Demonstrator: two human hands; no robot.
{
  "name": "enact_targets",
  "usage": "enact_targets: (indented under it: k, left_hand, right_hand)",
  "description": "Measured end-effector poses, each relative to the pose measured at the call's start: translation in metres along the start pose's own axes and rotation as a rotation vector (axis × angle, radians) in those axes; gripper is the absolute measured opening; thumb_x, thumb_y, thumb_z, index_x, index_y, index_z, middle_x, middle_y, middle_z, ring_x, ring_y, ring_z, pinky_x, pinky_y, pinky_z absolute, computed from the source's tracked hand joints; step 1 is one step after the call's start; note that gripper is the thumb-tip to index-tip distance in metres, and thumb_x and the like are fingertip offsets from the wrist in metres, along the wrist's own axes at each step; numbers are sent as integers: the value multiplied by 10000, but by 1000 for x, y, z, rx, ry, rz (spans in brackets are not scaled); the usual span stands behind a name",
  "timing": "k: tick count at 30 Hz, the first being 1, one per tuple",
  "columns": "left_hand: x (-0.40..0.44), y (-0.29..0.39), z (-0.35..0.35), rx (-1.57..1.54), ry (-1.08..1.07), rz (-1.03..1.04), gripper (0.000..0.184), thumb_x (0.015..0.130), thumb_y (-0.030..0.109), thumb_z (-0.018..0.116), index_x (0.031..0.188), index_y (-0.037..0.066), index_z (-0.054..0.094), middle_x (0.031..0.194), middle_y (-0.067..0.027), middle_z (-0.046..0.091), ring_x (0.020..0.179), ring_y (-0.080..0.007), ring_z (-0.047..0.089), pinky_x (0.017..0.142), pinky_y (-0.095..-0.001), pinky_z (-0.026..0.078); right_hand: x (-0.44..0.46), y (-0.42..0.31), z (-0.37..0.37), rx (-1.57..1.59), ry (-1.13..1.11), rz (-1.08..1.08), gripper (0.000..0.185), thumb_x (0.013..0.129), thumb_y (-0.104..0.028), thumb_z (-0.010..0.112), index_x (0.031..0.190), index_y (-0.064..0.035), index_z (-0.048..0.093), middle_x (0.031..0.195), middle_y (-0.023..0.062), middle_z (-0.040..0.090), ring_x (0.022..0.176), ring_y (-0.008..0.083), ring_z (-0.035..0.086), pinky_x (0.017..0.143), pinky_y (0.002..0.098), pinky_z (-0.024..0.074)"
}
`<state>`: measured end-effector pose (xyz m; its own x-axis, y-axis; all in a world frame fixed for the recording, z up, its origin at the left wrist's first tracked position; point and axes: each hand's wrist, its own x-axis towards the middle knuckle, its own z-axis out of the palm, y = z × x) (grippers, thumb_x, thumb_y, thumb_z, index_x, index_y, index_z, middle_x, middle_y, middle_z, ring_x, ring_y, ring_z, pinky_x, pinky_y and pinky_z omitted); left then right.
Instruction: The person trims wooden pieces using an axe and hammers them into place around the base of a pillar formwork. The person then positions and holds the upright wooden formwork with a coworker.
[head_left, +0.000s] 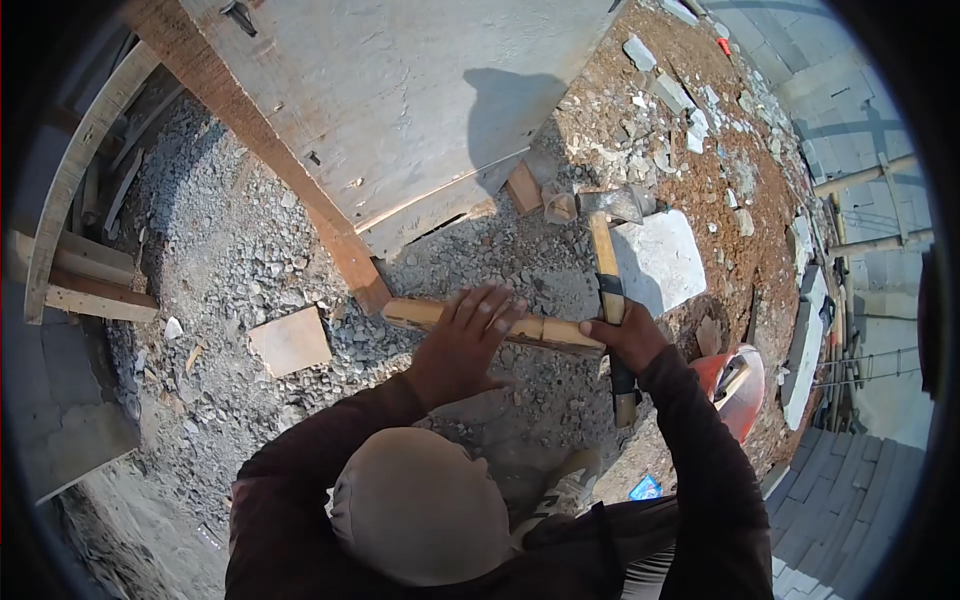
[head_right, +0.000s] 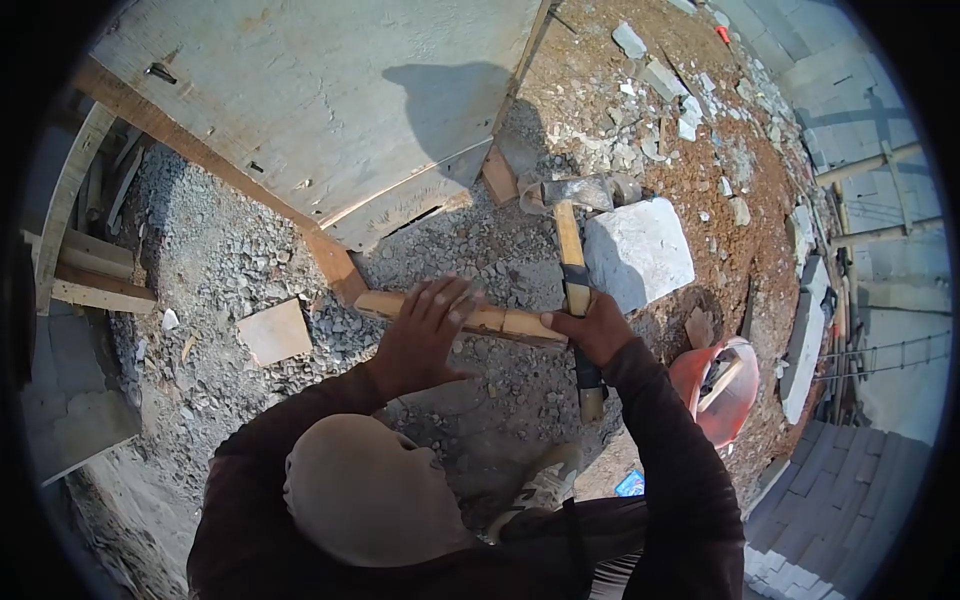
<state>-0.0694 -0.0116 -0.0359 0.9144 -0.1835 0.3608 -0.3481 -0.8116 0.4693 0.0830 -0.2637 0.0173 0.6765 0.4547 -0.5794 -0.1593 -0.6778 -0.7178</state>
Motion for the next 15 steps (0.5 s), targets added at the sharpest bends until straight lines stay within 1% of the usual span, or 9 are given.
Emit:
enact_targets:
  k: [3, 5, 6, 7, 8, 10, 12, 13, 15]
  left_hand:
    - [6, -20, 31, 180, -51, 45, 731, 774, 398, 796, 1320, 38, 468, 1321, -173, 492, 1175, -343, 499, 1004, -480, 395]
    - [6, -37, 43, 213, -148, 9, 737, 759, 352, 806, 1327, 38, 457, 1336, -177, 482, 1178, -340, 501, 987, -483, 400]
    - [8, -47, 51, 217, -105, -11, 729, 753, 329, 807, 1323, 36, 461, 1329, -180, 489, 1171, -342, 507, 978, -480, 404]
    - [12, -57, 55, 224, -63, -34, 720, 748, 306, 807, 1320, 34, 464, 1323, -183, 496, 1165, -344, 513, 969, -476, 408]
    - [16, -67, 59, 232, -19, -62, 713, 742, 283, 807, 1316, 31, 468, 1316, -186, 504, 1159, -347, 519, 960, -473, 412]
    - [32, -80, 52, 262, -68, -174, 642, 758, 263, 793, 1277, 16, 507, 1304, -197, 510, 1171, -358, 521, 988, -462, 408]
    - [42, -92, 50, 319, -38, -237, 615, 765, 251, 782, 1267, 10, 521, 1309, -202, 507, 1187, -358, 516, 1007, -461, 402]
    - [47, -96, 53, 375, 96, -200, 430, 846, 138, 593, 1253, 4, 560, 1251, -173, 554, 1120, -313, 545, 935, -432, 425]
    - [53, -111, 62, 437, 219, -143, 439, 851, 125, 584, 1278, 21, 568, 1263, -156, 565, 1165, -309, 540, 961, -430, 425]
  right_hand:
    - [5, -11, -2, 63, -59, -21, 377, 852, -328, 792, 886, 6, 621, 756, 24, 621, 654, 103, 586, 603, 285, 514]
    - [17, -11, -7, 154, 19, 85, 412, 879, -389, 761, 906, 1, 629, 774, 27, 623, 652, 114, 597, 608, 300, 535]
    - [26, -10, -8, 200, 53, 135, 433, 893, -420, 745, 916, -2, 634, 783, 29, 624, 652, 119, 602, 611, 307, 546]
    - [35, -7, -7, 334, 83, 55, 474, 916, -480, 699, 952, -11, 637, 842, 53, 652, 689, 150, 646, 630, 327, 576]
    - [38, -3, -8, 355, 146, 42, 474, 917, -478, 698, 971, -11, 636, 861, 61, 660, 711, 156, 659, 636, 322, 579]
    - [46, 1, -10, 391, 266, 16, 474, 919, -473, 695, 1008, -11, 635, 901, 78, 677, 757, 168, 686, 646, 314, 585]
    - [44, 9, -19, 401, 280, 33, 469, 929, -441, 690, 1058, 3, 613, 927, 99, 693, 814, 185, 706, 660, 309, 586]
    - [41, 14, -23, 408, 284, 40, 466, 931, -431, 689, 1065, 8, 608, 928, 101, 694, 818, 186, 707, 662, 310, 586]
    - [38, 27, -24, 458, 277, 69, 437, 939, -380, 689, 1064, 26, 587, 927, 116, 696, 804, 195, 711, 649, 310, 588]
